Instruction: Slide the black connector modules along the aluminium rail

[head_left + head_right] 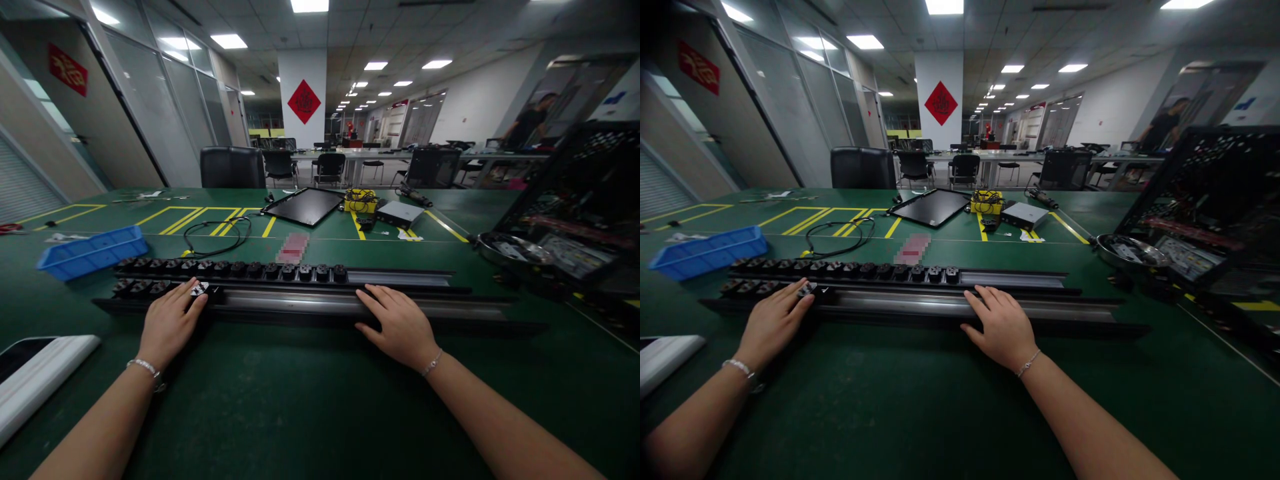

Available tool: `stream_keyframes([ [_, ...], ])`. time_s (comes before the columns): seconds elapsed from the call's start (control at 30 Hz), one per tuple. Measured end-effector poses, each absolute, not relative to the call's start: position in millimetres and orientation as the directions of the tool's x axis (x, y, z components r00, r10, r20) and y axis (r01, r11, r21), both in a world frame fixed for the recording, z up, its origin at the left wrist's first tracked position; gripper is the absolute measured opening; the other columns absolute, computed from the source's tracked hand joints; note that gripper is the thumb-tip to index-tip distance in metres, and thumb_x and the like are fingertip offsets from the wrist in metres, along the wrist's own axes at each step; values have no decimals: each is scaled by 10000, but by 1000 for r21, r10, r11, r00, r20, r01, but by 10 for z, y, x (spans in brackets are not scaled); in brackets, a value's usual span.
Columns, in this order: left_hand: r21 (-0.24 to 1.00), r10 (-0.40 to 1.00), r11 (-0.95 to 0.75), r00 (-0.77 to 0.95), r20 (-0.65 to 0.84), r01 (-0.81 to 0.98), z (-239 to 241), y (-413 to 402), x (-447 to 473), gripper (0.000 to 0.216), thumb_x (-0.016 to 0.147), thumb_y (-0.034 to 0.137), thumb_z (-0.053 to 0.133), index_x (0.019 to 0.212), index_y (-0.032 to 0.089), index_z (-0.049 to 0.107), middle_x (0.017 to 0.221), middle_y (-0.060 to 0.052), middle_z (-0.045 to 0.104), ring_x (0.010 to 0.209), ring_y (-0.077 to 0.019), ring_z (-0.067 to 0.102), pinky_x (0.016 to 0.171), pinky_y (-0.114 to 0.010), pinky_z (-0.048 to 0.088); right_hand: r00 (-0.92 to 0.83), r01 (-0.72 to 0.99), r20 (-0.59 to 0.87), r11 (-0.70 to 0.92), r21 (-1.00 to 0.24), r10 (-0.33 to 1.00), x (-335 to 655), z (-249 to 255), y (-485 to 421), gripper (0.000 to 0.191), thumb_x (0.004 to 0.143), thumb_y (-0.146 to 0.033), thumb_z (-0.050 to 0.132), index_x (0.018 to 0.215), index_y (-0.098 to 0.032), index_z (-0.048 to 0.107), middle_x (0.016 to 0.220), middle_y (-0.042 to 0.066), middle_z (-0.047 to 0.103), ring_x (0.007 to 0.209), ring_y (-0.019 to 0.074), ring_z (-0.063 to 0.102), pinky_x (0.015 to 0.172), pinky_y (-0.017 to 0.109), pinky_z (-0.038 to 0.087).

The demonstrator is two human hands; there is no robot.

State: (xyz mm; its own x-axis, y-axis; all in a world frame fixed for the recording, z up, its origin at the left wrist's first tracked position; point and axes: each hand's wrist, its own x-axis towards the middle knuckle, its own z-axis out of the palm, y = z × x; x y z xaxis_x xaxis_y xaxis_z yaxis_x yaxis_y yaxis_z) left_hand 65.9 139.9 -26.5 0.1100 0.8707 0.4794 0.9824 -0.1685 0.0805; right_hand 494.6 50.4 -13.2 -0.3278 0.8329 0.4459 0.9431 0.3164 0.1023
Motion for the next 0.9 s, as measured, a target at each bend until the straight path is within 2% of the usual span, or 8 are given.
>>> stream_keyframes([
  [0.27,74,859,-185,125,497,980,-268,1395,656,567,892,477,252,1150,123,613,1286,-106,573,1169,-231,532,995,-355,381,-322,945,449,308,105,834,4949,-138,503,557,832,-483,496,1303,-186,512,1306,118,537,1175,273,482,971,430,381],
  [0.53,63,862,-197,143,486,978,-265,1404,648,592,896,491,248,1144,106,623,1298,-120,558,1112,-280,567,937,-418,422,-325,945,444,307,115,835,4953,-145,507,560,843,-490,477,1308,-178,509,1313,126,529,1188,277,472,990,431,364],
  [0.9,36,866,-199,158,474,979,-265,1414,637,594,901,493,246,1109,101,640,1298,-119,557,1088,-291,579,912,-430,434,-314,949,452,298,108,835,4941,-153,500,560,843,-493,483,1310,-186,507,1313,121,532,1195,277,470,983,429,368],
])
